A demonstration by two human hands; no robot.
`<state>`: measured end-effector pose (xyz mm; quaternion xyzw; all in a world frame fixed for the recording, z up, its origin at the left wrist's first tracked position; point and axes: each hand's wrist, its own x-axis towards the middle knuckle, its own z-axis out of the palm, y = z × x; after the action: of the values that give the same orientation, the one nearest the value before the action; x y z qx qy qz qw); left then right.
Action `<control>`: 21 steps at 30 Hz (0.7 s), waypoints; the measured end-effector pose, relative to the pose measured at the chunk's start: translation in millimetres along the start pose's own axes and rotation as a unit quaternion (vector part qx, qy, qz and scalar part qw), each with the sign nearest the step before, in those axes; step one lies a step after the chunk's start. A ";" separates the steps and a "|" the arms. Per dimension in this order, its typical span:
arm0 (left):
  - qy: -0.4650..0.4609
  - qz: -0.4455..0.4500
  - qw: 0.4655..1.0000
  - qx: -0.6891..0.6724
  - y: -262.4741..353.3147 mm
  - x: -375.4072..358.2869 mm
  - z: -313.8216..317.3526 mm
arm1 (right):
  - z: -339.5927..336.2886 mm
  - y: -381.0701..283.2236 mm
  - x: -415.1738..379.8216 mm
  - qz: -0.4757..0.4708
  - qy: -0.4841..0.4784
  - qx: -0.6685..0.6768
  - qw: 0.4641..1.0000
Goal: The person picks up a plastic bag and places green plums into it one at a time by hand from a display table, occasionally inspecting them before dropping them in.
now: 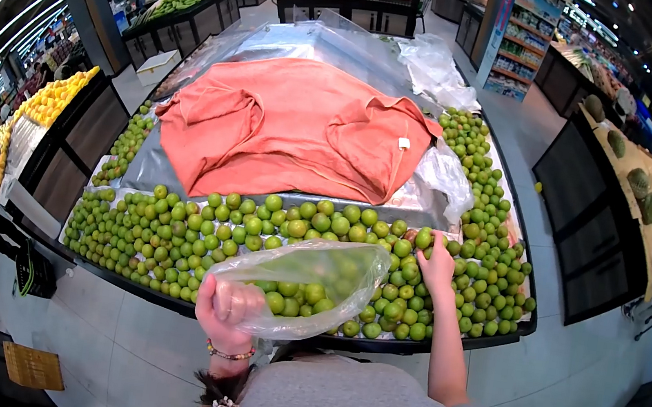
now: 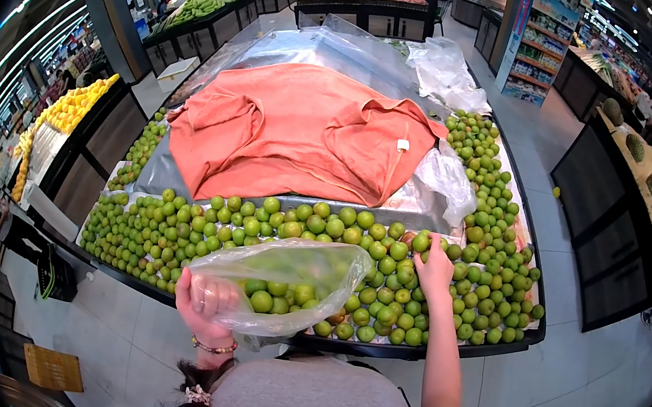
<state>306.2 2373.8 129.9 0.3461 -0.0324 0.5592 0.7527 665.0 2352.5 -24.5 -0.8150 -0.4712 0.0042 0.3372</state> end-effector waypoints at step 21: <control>-0.036 -0.032 0.999 0.014 -8.1 0.8 -5.4 | -82.4 -147.2 -40.8 0.033 -0.112 0.617 0.779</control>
<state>311.7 2376.4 122.2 0.3779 -0.0406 0.5220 0.7636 556.4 2324.4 108.0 -0.4418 -0.3750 0.3967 0.7119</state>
